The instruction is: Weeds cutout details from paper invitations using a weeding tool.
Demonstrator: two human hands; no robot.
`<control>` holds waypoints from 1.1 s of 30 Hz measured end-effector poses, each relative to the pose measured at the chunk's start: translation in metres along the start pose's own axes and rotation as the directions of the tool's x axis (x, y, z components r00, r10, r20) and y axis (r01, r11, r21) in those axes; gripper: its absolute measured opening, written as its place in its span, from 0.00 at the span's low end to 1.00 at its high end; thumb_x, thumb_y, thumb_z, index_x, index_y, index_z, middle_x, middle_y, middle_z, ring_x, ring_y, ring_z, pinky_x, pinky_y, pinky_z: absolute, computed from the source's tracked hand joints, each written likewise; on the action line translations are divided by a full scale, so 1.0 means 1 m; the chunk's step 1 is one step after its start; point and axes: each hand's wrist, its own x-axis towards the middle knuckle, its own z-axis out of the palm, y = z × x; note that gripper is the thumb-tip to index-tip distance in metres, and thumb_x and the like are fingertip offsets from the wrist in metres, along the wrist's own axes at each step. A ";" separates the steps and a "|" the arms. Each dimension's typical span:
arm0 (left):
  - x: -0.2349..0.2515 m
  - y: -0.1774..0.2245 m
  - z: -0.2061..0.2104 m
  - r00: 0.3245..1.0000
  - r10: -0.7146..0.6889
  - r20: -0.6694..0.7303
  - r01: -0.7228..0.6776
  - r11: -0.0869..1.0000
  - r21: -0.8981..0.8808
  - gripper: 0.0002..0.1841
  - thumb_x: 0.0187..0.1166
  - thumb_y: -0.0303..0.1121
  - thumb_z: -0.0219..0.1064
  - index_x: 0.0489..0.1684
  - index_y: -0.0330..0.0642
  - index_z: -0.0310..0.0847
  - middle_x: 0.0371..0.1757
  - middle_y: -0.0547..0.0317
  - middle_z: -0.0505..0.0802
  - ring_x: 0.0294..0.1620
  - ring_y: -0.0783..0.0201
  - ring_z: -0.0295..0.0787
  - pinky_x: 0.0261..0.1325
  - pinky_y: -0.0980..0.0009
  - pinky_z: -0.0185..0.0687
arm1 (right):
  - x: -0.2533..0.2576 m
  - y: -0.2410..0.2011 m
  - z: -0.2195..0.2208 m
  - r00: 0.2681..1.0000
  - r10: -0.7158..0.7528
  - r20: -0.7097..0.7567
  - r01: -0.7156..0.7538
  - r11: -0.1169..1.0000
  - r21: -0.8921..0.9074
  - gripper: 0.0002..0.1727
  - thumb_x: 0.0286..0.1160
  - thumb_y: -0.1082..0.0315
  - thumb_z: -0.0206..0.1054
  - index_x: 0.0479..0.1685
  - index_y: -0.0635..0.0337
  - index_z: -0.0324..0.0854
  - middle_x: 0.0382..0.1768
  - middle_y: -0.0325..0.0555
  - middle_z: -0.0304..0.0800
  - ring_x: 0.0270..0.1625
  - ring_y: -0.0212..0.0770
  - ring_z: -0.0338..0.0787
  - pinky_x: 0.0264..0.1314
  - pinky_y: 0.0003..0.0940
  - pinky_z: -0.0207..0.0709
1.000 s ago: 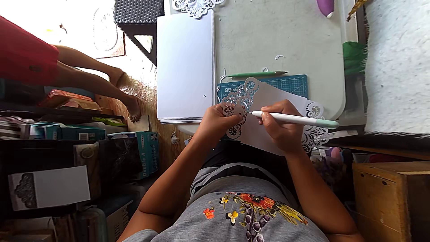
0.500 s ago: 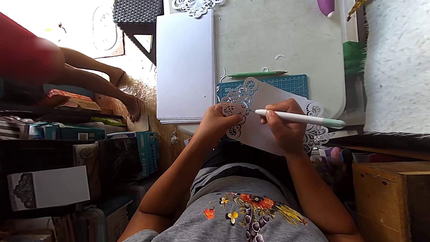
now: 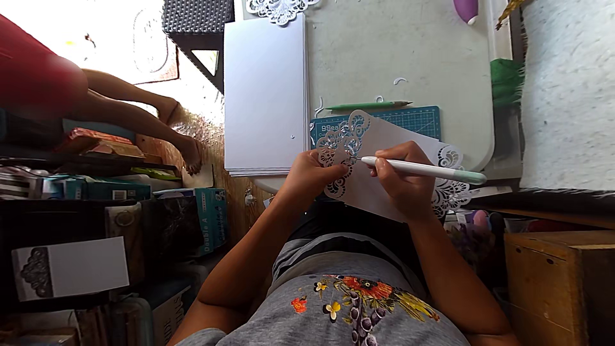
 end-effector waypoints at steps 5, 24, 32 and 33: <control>0.001 -0.001 0.000 1.000 0.009 -0.003 -0.009 1.000 0.019 0.06 0.74 0.16 0.69 0.42 0.36 0.87 0.34 0.61 0.95 0.34 0.72 0.93 0.42 0.74 0.91 | 0.000 -0.001 0.001 1.000 0.001 0.000 -0.001 1.000 -0.008 0.06 0.71 0.79 0.64 0.43 0.64 0.81 0.41 0.39 0.91 0.39 0.25 0.91 0.41 0.21 0.87; -0.001 -0.004 0.010 0.991 0.031 -0.127 -0.048 0.991 -0.127 0.07 0.76 0.17 0.68 0.46 0.35 0.85 0.36 0.59 0.95 0.35 0.70 0.93 0.43 0.72 0.92 | 0.001 0.002 -0.001 0.999 0.016 -0.035 -0.014 0.998 0.064 0.07 0.72 0.79 0.63 0.42 0.59 0.82 0.38 0.35 0.91 0.38 0.26 0.91 0.42 0.24 0.88; -0.001 -0.005 0.012 0.986 0.044 -0.161 -0.067 0.987 -0.143 0.08 0.74 0.15 0.67 0.46 0.35 0.84 0.36 0.59 0.95 0.36 0.70 0.94 0.44 0.72 0.92 | -0.001 0.000 0.001 0.999 -0.035 0.005 0.035 0.999 -0.023 0.06 0.71 0.79 0.65 0.44 0.67 0.81 0.40 0.40 0.90 0.38 0.25 0.90 0.41 0.20 0.87; -0.002 -0.005 0.012 0.985 0.046 -0.165 -0.069 0.987 -0.142 0.09 0.74 0.15 0.67 0.46 0.35 0.84 0.36 0.60 0.95 0.36 0.70 0.93 0.43 0.72 0.92 | -0.001 0.000 0.001 0.999 -0.046 0.016 0.047 0.999 -0.027 0.06 0.72 0.78 0.65 0.45 0.66 0.82 0.40 0.40 0.90 0.38 0.25 0.90 0.41 0.20 0.87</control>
